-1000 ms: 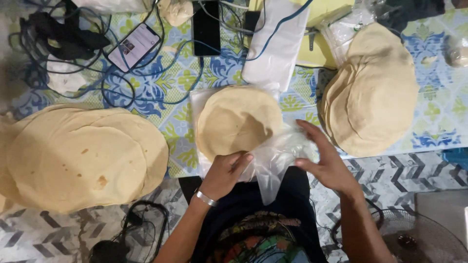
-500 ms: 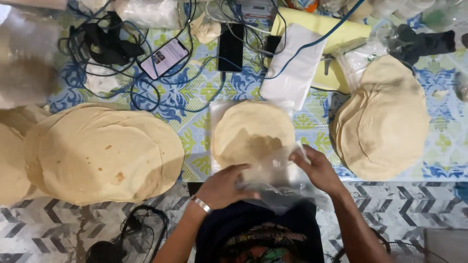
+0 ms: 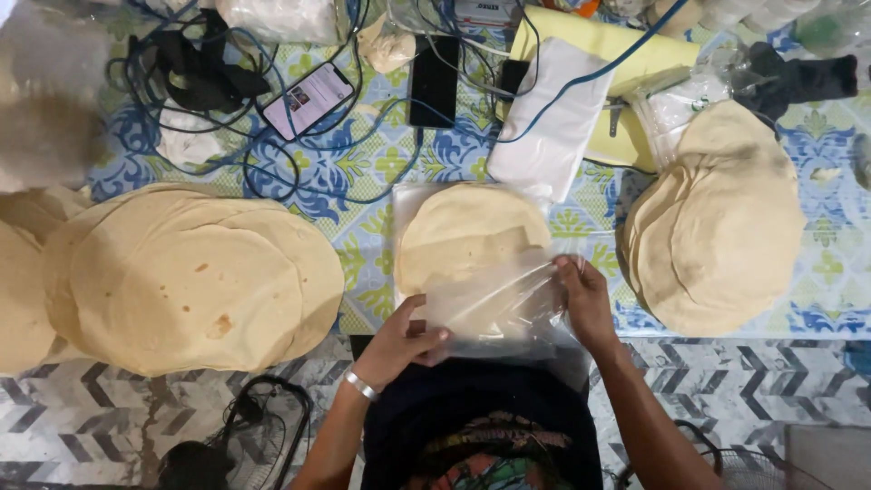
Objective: The person places flatbreads one by one into a plastic bag on a table.
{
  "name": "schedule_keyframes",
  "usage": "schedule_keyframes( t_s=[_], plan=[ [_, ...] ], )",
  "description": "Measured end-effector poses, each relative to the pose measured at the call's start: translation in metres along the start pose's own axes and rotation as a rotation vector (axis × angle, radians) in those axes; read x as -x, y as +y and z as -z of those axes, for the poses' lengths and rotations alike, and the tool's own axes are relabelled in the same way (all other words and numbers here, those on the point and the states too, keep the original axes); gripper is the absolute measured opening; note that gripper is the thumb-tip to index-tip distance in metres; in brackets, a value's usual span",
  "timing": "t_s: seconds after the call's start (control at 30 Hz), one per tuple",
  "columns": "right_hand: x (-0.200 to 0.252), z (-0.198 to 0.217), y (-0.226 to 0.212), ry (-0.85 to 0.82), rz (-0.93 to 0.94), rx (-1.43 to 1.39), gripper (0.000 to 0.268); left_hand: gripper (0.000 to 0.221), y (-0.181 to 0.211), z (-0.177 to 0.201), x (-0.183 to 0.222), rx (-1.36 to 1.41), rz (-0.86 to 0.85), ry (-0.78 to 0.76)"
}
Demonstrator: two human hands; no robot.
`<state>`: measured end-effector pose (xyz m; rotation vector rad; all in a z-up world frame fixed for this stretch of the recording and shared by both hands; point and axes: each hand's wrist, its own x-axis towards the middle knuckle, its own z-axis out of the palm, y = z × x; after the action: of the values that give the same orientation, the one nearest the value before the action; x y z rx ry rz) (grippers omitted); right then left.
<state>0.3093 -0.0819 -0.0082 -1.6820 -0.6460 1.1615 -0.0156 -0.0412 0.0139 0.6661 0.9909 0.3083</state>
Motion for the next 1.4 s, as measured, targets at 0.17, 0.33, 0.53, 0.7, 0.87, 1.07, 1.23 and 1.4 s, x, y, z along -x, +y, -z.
schedule_keyframes(
  t_s=[0.17,0.33,0.53,0.7,0.87,1.07,1.23,1.4],
  plan=[
    [-0.012,-0.012,0.023,0.101,0.143,0.161,0.028,0.021,-0.035,0.024,-0.041,-0.356,-0.578,0.239],
    [-0.029,-0.025,0.004,0.168,0.261,0.468,0.025,0.017,-0.001,0.018,-0.052,-0.617,-0.558,0.645],
    [-0.056,-0.024,0.006,0.199,0.321,0.549,0.024,0.016,0.005,0.029,-0.079,-0.794,-0.723,0.844],
    [-0.082,-0.031,-0.003,0.217,0.462,0.557,0.023,0.017,0.018,0.015,-0.086,-0.789,-0.840,0.963],
    [-0.109,-0.036,0.002,0.197,0.418,0.483,0.025,0.016,0.022,0.015,-0.099,-0.800,-0.697,1.057],
    [-0.084,-0.043,-0.025,0.246,0.412,0.608,0.033,0.028,0.041,0.004,-0.084,-0.661,-0.652,0.968],
    [-0.031,-0.060,-0.016,0.136,0.733,0.901,0.054,0.047,0.022,-0.027,-0.070,-1.117,-0.961,0.962],
    [-0.007,-0.073,-0.010,-0.103,0.877,1.162,0.073,0.065,0.000,-0.034,-0.074,-1.451,-0.889,0.770]
  ],
)
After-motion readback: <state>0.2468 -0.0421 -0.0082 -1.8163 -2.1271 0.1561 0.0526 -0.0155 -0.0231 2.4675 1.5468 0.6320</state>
